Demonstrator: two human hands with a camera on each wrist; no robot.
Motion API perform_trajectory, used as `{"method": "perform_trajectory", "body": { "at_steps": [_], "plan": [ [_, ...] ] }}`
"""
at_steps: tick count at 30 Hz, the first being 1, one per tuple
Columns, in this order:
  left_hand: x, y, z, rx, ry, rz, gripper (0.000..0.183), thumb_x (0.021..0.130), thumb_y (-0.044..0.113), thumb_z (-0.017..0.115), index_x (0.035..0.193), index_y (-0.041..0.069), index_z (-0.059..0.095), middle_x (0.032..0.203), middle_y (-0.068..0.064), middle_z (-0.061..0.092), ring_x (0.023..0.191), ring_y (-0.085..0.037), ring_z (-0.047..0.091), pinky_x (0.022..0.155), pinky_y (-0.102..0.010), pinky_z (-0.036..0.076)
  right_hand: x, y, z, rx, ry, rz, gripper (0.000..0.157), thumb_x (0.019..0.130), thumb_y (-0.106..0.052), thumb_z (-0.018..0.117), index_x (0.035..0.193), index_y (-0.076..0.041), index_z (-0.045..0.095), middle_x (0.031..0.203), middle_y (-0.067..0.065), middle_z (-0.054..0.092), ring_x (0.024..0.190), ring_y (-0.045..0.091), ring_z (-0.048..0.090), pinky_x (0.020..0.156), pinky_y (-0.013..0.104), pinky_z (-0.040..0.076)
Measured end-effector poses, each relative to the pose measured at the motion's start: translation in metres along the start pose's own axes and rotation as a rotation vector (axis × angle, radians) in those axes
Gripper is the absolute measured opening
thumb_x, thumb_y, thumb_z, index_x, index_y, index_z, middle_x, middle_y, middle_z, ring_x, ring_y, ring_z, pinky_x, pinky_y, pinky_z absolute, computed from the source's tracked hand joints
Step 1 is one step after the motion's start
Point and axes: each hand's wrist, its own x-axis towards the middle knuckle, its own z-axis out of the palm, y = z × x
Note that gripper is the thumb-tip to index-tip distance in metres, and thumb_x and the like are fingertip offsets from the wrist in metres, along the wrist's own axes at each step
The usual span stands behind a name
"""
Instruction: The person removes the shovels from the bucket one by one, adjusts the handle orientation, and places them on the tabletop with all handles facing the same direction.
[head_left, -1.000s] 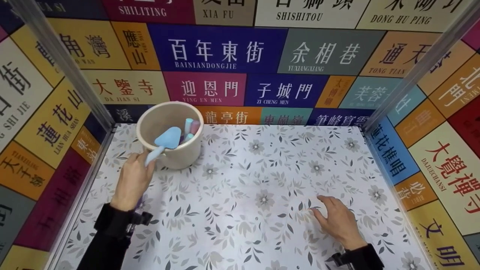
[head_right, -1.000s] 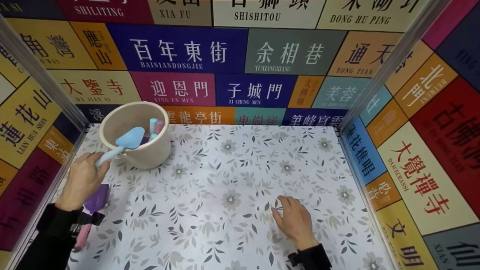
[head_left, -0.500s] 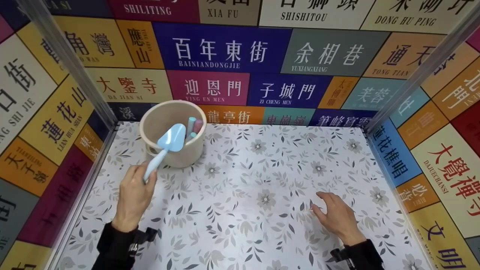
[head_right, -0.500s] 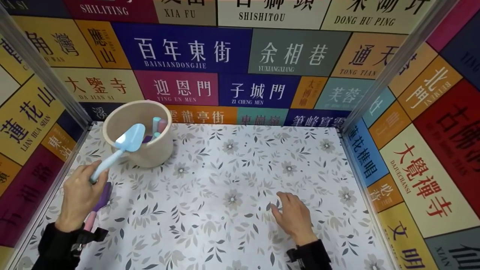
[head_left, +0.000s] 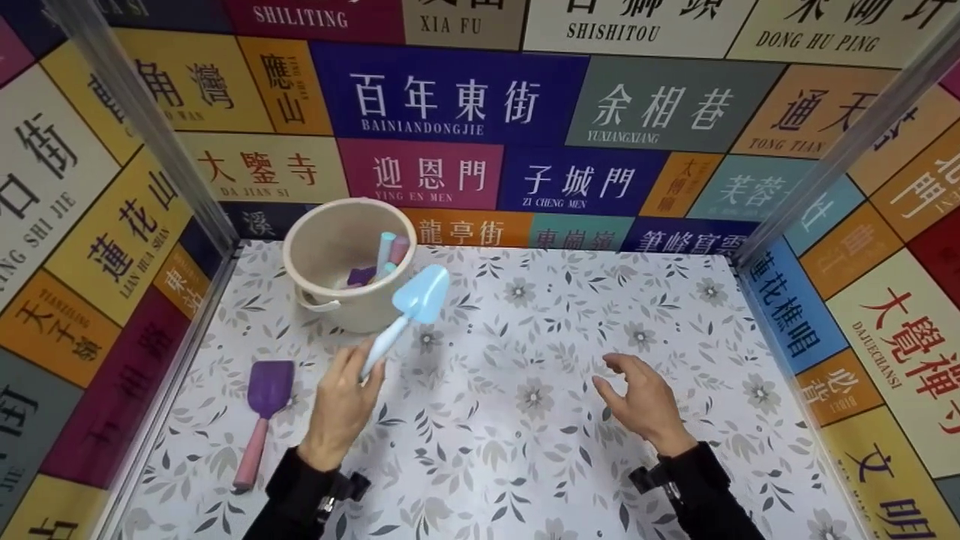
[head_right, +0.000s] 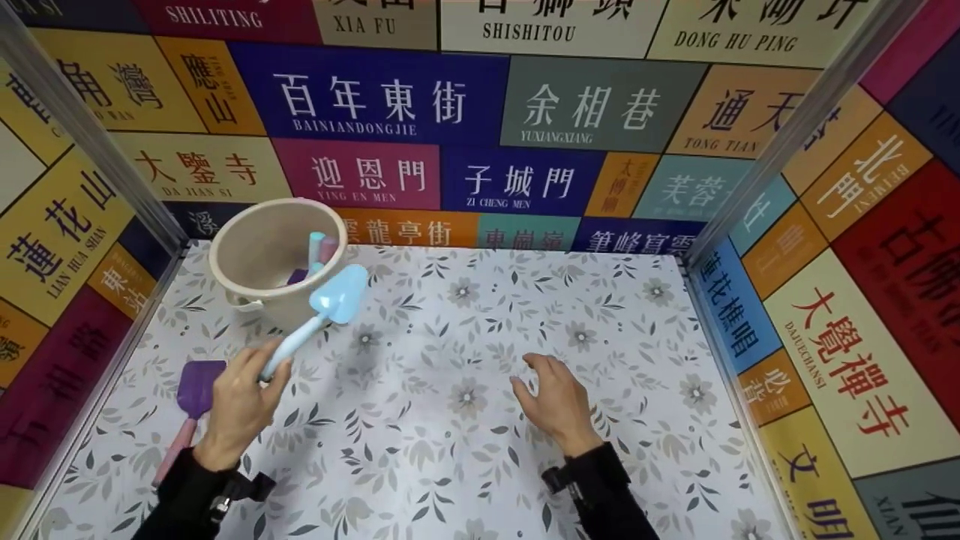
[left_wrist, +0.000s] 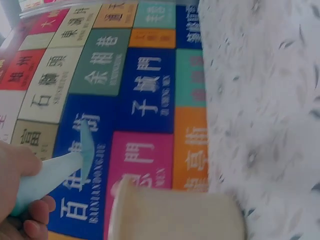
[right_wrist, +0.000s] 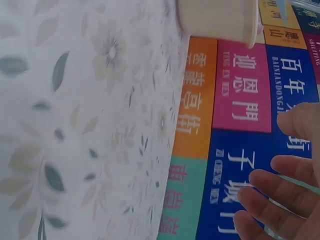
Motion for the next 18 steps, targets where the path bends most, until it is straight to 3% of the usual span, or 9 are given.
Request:
{"method": "perform_trajectory", "body": {
  "at_steps": [4, 9, 13, 16, 18],
  "plan": [
    [-0.014, 0.009, 0.024, -0.035, -0.034, 0.038, 0.044, 0.074, -0.014, 0.083, 0.116, -0.015, 0.069, 0.09, -0.019, 0.067, 0.068, -0.026, 0.066, 0.06, -0.033, 0.063, 0.016, -0.011, 0.014, 0.124, -0.038, 0.048, 0.029, 0.089, -0.003, 0.08, 0.116, 0.004, 0.071, 0.102, 0.017, 0.075, 0.09, 0.033, 0.073, 0.073, 0.045, 0.063],
    [-0.029, 0.016, 0.05, -0.064, -0.052, 0.094, 0.049, 0.072, -0.012, 0.085, 0.119, -0.014, 0.069, 0.093, -0.016, 0.067, 0.069, -0.022, 0.066, 0.061, -0.026, 0.061, 0.033, -0.024, 0.028, 0.319, -0.116, 0.223, 0.029, 0.097, -0.006, 0.075, 0.124, 0.003, 0.069, 0.108, 0.018, 0.076, 0.099, 0.036, 0.073, 0.082, 0.044, 0.064],
    [-0.038, 0.02, 0.066, -0.073, -0.062, 0.12, 0.043, 0.081, -0.006, 0.085, 0.12, -0.013, 0.069, 0.095, -0.016, 0.067, 0.069, -0.019, 0.065, 0.061, -0.024, 0.059, 0.042, -0.036, 0.038, 0.431, -0.16, 0.361, 0.033, 0.102, -0.009, 0.07, 0.132, 0.003, 0.066, 0.113, 0.018, 0.076, 0.108, 0.037, 0.073, 0.091, 0.043, 0.062],
    [-0.044, 0.024, 0.078, -0.064, -0.077, 0.131, 0.036, 0.089, 0.001, 0.082, 0.12, -0.012, 0.07, 0.097, -0.017, 0.068, 0.071, -0.02, 0.067, 0.063, -0.025, 0.06, 0.046, -0.045, 0.048, 0.508, -0.176, 0.46, 0.035, 0.104, -0.011, 0.068, 0.136, 0.003, 0.063, 0.117, 0.018, 0.074, 0.11, 0.034, 0.072, 0.091, 0.033, 0.06],
    [-0.048, 0.028, 0.085, -0.061, -0.089, 0.137, 0.036, 0.089, 0.002, 0.083, 0.119, -0.012, 0.07, 0.097, -0.016, 0.068, 0.073, -0.02, 0.068, 0.065, -0.024, 0.061, 0.049, -0.049, 0.057, 0.585, -0.176, 0.536, 0.035, 0.104, -0.01, 0.066, 0.136, 0.004, 0.062, 0.118, 0.02, 0.073, 0.109, 0.032, 0.072, 0.089, 0.029, 0.06]
  ]
}}
